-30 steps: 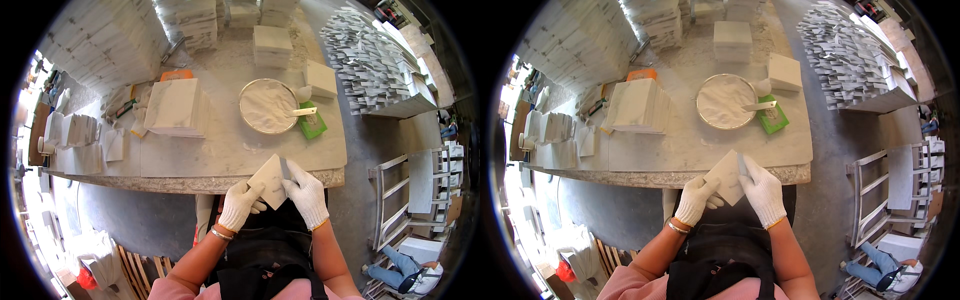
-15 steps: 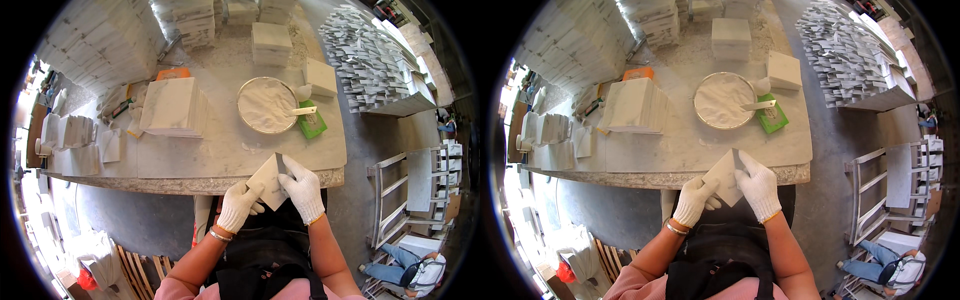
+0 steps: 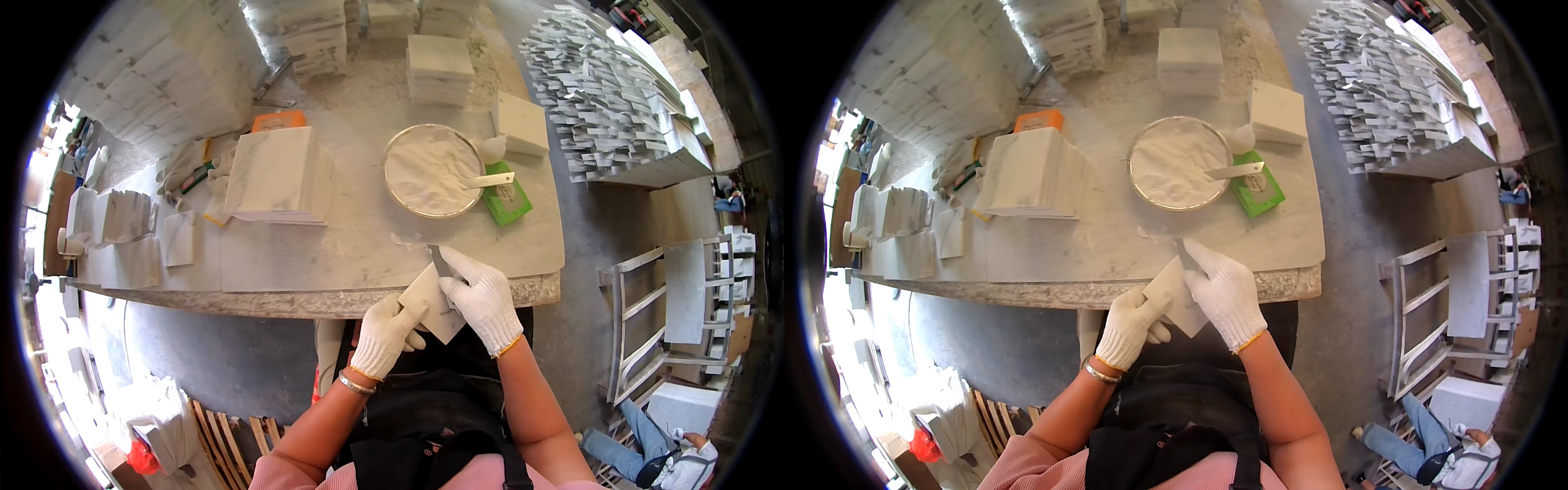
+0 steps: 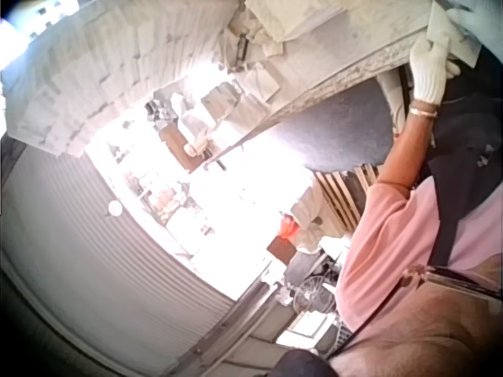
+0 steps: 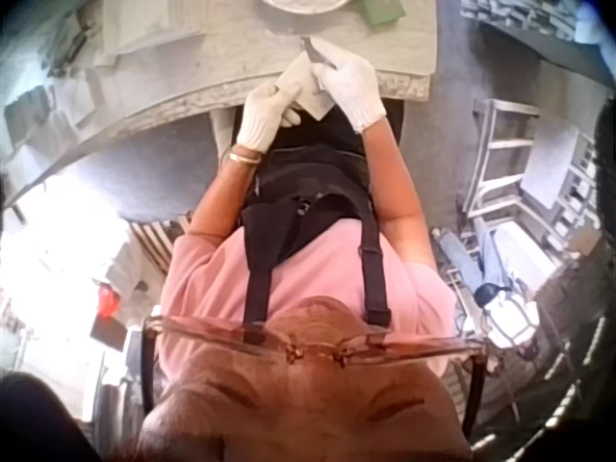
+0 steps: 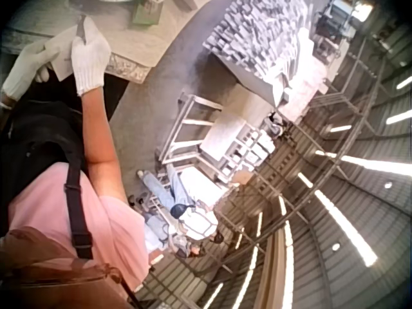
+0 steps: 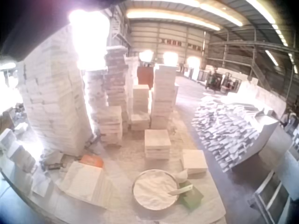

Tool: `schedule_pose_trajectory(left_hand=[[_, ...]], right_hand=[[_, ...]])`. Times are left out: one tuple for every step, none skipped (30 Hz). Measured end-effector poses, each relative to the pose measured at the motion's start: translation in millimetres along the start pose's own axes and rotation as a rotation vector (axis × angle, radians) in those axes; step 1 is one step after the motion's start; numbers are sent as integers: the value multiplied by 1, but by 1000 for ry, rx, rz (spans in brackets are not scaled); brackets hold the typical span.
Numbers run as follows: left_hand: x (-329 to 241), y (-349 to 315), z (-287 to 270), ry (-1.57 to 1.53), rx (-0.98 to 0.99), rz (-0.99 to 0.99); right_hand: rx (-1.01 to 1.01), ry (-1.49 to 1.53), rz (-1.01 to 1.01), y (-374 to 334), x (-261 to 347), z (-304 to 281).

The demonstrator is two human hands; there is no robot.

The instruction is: The person repeatedly scrapes and sands small white rectangular tiles at a workbench. Using a metal scraper and a green sanding block, they remove residue and smooth edges, then place finished tiles into a nearby rack. The process is repeated for multiple tiles in a warehouse setting.

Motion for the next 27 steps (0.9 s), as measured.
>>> schedule_pose_trajectory(left_hand=[[1, 0, 2, -6, -8, 2], [1, 0, 1, -14, -20, 2], [1, 0, 1, -15, -23, -2], [1, 0, 0, -16, -26, -5], [1, 0, 1, -21, -26, -11], [1, 1, 1, -20, -26, -4], [1, 1, 2, -19, -26, 4], [1, 1, 2, -14, -21, 12], [1, 1, 1, -22, -19, 12], [0, -1, 0, -30, -16, 12], [-1, -1, 0, -39, -14, 16], [-2, 0, 1, -29, -15, 16], [-2, 0, 1, -20, -16, 16], [-1, 0, 1, -12, -20, 13], [-1, 0, 1, -17, -18, 16], [-1, 0, 2, -23, -16, 19], [-1, 0, 2, -28, -13, 21], [-1, 0, 2, -26, -14, 22], [-1, 0, 2, -24, -15, 23], [-1, -1, 2, -20, -14, 23], [-1, -1, 2, -19, -16, 21], [-2, -1, 1, -18, -17, 18], [-2, -1, 1, -15, -17, 17], [-2, -2, 1, -15, -16, 19], [-2, -1, 1, -15, -16, 21], [-2, -1, 1, -17, -19, 24], [-2, 0, 1, -15, -19, 26]], right_hand=[[9, 12, 1, 0, 2, -1], [23, 24, 2, 0, 5, -1], [-5, 60, 35, 0, 5, -5], [-34, 95, 69, -4, 4, -10], [-61, 126, 104, -9, -1, -16], [-90, 120, 99, -14, -12, -17], [-115, 113, 90, -17, -22, -18], [-125, 103, 96, -21, -22, -20], [-136, 93, 103, -24, -22, -21], [-130, 99, 119, -25, -20, -20], [-125, 105, 130, -22, -14, -19], [-119, 112, 141, -20, -11, -18], [-124, 90, 116, -18, -10, -19], [-126, 68, 91, -15, -11, -18], [-126, 46, 66, -13, -10, -18], [-110, 92, 101, -12, -11, -17], [-94, 139, 138, -11, -12, -16], [-78, 185, 174, -11, -13, -15], [-77, 134, 157, -10, -13, -16], [-78, 83, 141, -10, -13, -17], [-79, 33, 126, -10, -13, -17], [-83, 33, 102, -9, -13, -16], [-90, 35, 79, -7, -13, -16], [-97, 36, 56, -5, -13, -15], [-92, 8, 38, -4, -13, -14], [-85, -18, 18, -2, -12, -13], [-77, -45, -2, -1, -9, -12]])
Point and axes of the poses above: each hand's wrist, its own y-axis towards the middle knuckle, its own z-axis out of the palm, x = y × z, the point moved 8 cm from there along y, towards the middle knuckle, and after that the axes turned 10 degrees about -x, right-handed, at the moved point
